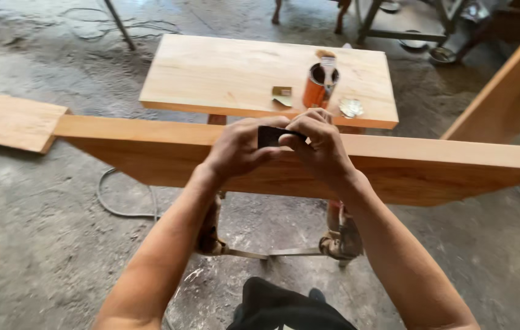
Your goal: The person applies wood stain to wooden boards and planks using a brush, brushing the liquid across the board surfaces and edges. They then use a small stick to apply stain into a knot and crack on a board, wipe the surface with a cloth, and carry the finished board across the workshop.
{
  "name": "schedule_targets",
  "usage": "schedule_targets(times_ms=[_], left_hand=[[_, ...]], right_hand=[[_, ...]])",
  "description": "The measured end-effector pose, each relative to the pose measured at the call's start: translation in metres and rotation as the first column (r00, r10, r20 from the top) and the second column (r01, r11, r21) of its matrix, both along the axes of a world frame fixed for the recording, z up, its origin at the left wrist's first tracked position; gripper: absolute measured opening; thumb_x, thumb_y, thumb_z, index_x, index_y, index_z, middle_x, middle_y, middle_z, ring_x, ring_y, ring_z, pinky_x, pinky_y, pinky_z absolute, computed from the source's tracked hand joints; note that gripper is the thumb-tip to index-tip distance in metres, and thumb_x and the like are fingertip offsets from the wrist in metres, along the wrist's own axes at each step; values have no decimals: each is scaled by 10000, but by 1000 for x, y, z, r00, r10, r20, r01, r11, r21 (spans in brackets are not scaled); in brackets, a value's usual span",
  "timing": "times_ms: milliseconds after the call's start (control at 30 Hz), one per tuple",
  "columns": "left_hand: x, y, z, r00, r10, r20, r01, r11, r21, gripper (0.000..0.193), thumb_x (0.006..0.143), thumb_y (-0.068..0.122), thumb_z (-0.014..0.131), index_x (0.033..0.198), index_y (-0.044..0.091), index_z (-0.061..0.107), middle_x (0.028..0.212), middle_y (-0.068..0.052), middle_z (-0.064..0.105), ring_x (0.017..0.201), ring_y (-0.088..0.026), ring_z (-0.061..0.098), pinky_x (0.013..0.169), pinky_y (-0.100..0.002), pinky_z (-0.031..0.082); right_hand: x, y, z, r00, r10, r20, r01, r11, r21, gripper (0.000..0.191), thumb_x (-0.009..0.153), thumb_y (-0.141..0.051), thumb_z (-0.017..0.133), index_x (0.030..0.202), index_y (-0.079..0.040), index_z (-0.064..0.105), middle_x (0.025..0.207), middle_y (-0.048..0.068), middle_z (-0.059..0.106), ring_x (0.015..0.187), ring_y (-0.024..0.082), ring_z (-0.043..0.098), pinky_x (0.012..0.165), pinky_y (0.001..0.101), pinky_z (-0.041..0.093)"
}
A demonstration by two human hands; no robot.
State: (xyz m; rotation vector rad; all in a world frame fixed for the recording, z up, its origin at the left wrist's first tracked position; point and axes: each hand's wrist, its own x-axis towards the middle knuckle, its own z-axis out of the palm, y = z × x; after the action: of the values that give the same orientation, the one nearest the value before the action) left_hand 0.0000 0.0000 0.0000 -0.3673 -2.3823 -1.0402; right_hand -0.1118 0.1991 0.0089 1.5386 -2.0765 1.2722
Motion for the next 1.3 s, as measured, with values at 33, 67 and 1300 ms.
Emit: schedule_targets(times_ms=[33,67,1300], left_hand=[[-3,-1,3,996,56,74,-52,997,-48,541,936,486,682,1318,103,704,1229,-101,757,1167,-262,697,987,-393,563],[-9,-1,2,983,116,146,-104,991,-85,443,984,422,655,1305,125,722,1214,-92,763,1151,-270,705,967,-398,569],[69,-66,-49,862,322,-392,-496,698,-516,293,1046,198,523,874,28,689,820,-147,665,707,-252,622,649,-441,484]], right_hand=[[-2,-3,-3,1000,0,-27,0,1000,-9,159,949,-219,768,930,-67,725,883,75,685,908,243,585,896,428,456],[-10,-1,-6,998,-19,-61,19,1000,-9,161,959,-227,753,934,-69,728,879,80,687,900,247,591,892,430,462],[-41,71,-38,743,-578,-336,668,621,409,361,1121,-254,514,903,-96,754,814,133,707,776,307,679,882,432,531]])
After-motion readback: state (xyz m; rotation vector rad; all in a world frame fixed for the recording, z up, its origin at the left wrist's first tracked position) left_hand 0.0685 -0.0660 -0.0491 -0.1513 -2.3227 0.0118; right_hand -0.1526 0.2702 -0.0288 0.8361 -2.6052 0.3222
